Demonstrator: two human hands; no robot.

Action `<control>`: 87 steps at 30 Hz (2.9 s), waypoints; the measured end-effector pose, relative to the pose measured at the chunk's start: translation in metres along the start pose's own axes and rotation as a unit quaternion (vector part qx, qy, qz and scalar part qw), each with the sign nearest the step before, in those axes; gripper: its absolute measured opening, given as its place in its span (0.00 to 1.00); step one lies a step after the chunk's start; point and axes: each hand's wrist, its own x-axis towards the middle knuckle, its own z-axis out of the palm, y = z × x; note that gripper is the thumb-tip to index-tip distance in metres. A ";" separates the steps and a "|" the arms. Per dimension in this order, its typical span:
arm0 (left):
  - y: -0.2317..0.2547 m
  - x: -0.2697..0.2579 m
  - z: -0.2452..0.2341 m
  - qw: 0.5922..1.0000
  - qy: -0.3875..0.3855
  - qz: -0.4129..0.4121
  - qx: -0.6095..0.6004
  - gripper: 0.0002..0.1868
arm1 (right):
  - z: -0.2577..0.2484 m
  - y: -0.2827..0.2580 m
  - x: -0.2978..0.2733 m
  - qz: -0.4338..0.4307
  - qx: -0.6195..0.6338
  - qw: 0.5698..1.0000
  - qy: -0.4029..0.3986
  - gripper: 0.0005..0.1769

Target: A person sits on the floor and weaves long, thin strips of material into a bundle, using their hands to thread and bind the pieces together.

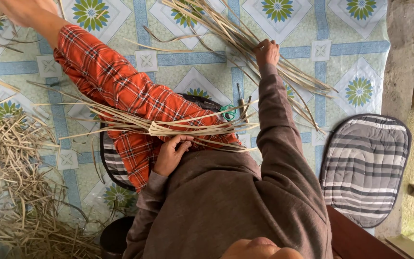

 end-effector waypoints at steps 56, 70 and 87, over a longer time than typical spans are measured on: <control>0.064 0.065 0.012 0.962 0.106 0.117 -0.223 0.15 | -0.167 -0.233 -0.232 0.064 0.734 0.548 -0.396 0.23; 0.051 -0.010 -0.119 0.800 0.233 0.214 -0.509 0.18 | -0.107 -0.180 -0.178 0.170 0.817 0.479 -0.273 0.12; -0.009 -0.006 -0.122 0.695 0.163 0.313 -0.626 0.36 | -0.114 -0.169 -0.173 0.145 0.835 0.450 -0.282 0.10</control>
